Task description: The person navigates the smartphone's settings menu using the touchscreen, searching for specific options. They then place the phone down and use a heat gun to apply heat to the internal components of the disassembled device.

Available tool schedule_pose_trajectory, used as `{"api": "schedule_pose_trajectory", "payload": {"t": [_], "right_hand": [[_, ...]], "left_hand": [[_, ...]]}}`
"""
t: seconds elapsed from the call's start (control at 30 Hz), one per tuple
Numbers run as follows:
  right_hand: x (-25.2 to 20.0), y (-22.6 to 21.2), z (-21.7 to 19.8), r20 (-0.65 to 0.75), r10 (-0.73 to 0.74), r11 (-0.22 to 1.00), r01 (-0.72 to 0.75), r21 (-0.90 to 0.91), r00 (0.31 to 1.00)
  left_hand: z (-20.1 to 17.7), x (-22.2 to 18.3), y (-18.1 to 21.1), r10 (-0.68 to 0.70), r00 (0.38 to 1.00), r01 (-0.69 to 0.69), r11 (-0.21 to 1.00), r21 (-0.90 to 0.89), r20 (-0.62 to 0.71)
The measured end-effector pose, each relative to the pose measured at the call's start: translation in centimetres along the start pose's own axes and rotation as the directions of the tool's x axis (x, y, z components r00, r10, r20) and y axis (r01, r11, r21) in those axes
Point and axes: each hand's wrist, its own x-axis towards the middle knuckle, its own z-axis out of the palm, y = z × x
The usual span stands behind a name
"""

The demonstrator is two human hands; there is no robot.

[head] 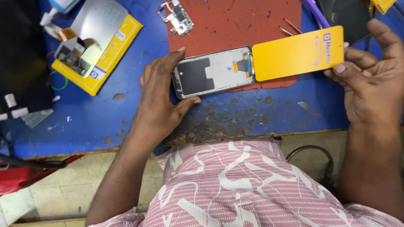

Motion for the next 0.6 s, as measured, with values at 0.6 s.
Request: {"api": "schedule_pose_trajectory", "payload": {"t": [0.6], "right_hand": [[-0.8,1.7,-0.5,-0.184,-0.047,0.901,-0.038,-0.433,0.982]], "left_hand": [[-2.1,-3.4,-1.0,0.024,0.991,-0.036,0.995,-0.089,-0.134]]}}
